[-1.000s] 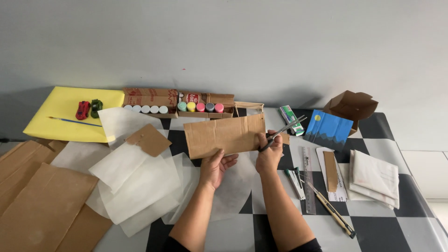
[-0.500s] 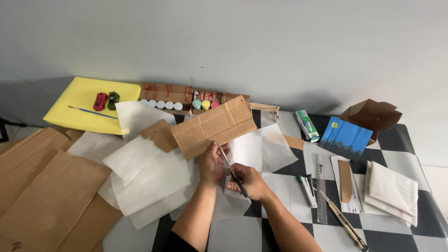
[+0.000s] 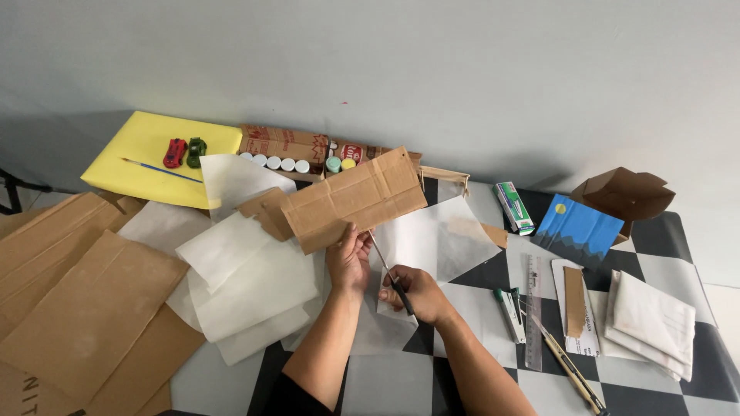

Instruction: Measuring, marking, and cutting cardboard pieces before wrapping them in paper to create frame components.

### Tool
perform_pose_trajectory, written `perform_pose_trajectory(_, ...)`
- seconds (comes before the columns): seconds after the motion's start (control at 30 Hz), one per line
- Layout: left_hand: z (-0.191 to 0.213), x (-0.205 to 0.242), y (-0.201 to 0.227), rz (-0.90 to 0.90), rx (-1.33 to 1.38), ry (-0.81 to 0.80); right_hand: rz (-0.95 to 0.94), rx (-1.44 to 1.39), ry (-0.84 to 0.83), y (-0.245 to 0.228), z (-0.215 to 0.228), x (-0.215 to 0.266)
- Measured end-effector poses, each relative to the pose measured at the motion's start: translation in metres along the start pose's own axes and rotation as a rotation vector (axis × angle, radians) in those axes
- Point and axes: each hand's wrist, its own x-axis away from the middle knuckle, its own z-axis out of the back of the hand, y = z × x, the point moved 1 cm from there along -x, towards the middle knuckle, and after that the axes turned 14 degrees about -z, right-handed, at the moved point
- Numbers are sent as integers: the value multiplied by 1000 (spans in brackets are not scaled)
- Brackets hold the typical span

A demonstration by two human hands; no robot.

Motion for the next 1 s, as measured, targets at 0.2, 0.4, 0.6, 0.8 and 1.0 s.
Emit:
perform_pose_trajectory(0.2,3,16,-18,27,-74,9,100,-62,119,28,2,-22)
perform_pose_trajectory(0.4,-11,34,5,25,-204,-63,149,-109,123,45,2,-34)
perform_pose_trajectory(0.6,-46,62,45,41,-205,-72,158,-176,124,33,-3,-24)
perform_pose_trajectory(0.8,-12,41,8,11,-243,-104,188,-141,156,36,-1,-31)
perform_pose_trajectory(1.0,-19,32,26,26,-49,-16,64,-186,70,2,-3,-4)
